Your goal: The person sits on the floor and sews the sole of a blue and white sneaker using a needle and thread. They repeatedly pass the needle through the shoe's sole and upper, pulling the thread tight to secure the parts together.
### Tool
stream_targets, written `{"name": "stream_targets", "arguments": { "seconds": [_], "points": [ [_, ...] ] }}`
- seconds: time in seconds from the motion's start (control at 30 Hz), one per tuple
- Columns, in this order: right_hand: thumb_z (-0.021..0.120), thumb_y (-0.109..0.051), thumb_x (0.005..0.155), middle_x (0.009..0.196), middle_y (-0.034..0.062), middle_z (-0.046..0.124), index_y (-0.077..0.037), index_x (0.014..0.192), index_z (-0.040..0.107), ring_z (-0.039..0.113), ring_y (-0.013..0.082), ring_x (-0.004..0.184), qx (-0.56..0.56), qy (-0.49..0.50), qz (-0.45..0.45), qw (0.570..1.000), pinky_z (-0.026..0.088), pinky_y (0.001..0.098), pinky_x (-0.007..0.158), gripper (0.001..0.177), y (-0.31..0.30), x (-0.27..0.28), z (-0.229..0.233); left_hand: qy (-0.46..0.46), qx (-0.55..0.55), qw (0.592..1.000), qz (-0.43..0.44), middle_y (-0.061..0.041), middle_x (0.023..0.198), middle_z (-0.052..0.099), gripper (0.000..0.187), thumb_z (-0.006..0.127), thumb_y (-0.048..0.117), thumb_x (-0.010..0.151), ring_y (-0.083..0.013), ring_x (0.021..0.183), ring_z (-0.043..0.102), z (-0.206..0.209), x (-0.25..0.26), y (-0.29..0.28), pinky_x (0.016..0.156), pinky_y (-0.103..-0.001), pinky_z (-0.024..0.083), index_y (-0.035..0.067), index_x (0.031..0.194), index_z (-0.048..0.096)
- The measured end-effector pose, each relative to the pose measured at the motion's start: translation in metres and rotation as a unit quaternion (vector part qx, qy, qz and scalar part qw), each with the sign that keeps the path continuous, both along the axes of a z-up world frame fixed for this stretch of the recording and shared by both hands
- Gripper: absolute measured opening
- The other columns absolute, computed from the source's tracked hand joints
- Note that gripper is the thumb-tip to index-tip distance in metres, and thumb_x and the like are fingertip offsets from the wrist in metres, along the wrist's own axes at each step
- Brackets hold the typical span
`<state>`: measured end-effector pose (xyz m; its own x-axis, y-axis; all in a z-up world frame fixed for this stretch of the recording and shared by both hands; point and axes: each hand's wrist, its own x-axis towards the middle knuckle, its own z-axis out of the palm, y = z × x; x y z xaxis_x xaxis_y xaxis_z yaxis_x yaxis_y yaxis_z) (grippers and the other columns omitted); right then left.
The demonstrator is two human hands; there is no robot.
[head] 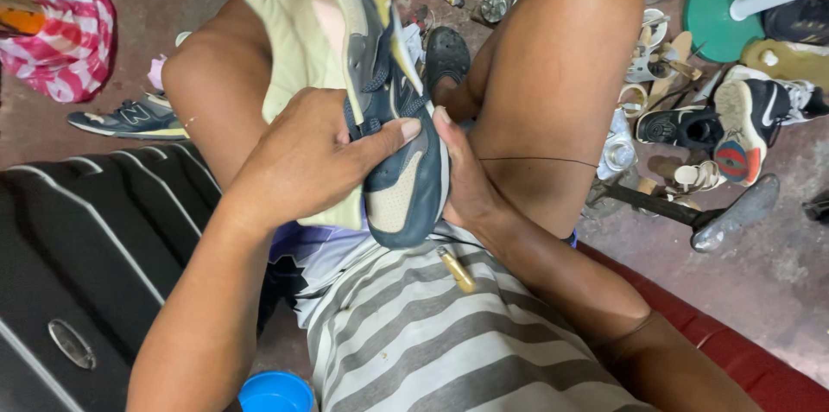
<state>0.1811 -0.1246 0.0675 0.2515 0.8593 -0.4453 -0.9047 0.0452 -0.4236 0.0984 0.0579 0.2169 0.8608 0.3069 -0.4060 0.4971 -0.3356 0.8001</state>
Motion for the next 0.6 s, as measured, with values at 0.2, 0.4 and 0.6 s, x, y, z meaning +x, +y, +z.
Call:
{"name": "stream_targets", "arguments": {
  "seconds": [0.2,0.4,0.6],
  "points": [
    [0.052,-0.043,0.102,0.153,0.0135,0.045,-0.006,0.161,0.025,0.045,0.0239,0.144,0.036,-0.129,-0.017,0.991,0.034,0.0408,0.124,0.075,0.001,-0.001,0.022,-0.101,-0.081,0.991,-0.041,-0.004,0.068,0.067,0.025,0.073,0.027,0.093,-0.0111,0.063,0.054,-0.016,-0.012,0.019,0.057,-0.031,0.047,0.002,0.094,0.074],
    [0.059,-0.04,0.098,0.152,0.0159,0.044,-0.006,0.163,0.023,0.044,0.0277,0.144,0.061,-0.127,0.002,0.99,0.035,0.0454,0.123,0.082,0.008,0.0,0.037,-0.222,-0.024,0.972,-0.072,-0.007,0.092,0.071,0.024,0.075,0.021,0.095,-0.0119,0.083,0.063,-0.037,-0.011,0.036,0.078,-0.029,0.053,0.0,0.106,0.069],
    [0.06,-0.04,0.098,0.154,0.0158,0.044,-0.006,0.162,0.02,0.043,0.027,0.146,0.055,-0.145,0.008,0.988,0.035,0.0454,0.124,0.082,0.011,0.006,0.042,-0.222,-0.05,0.972,-0.052,-0.007,0.097,0.072,0.026,0.074,0.023,0.098,-0.0139,0.087,0.064,-0.04,-0.011,0.036,0.082,-0.03,0.054,0.001,0.11,0.071]
  ]
}}
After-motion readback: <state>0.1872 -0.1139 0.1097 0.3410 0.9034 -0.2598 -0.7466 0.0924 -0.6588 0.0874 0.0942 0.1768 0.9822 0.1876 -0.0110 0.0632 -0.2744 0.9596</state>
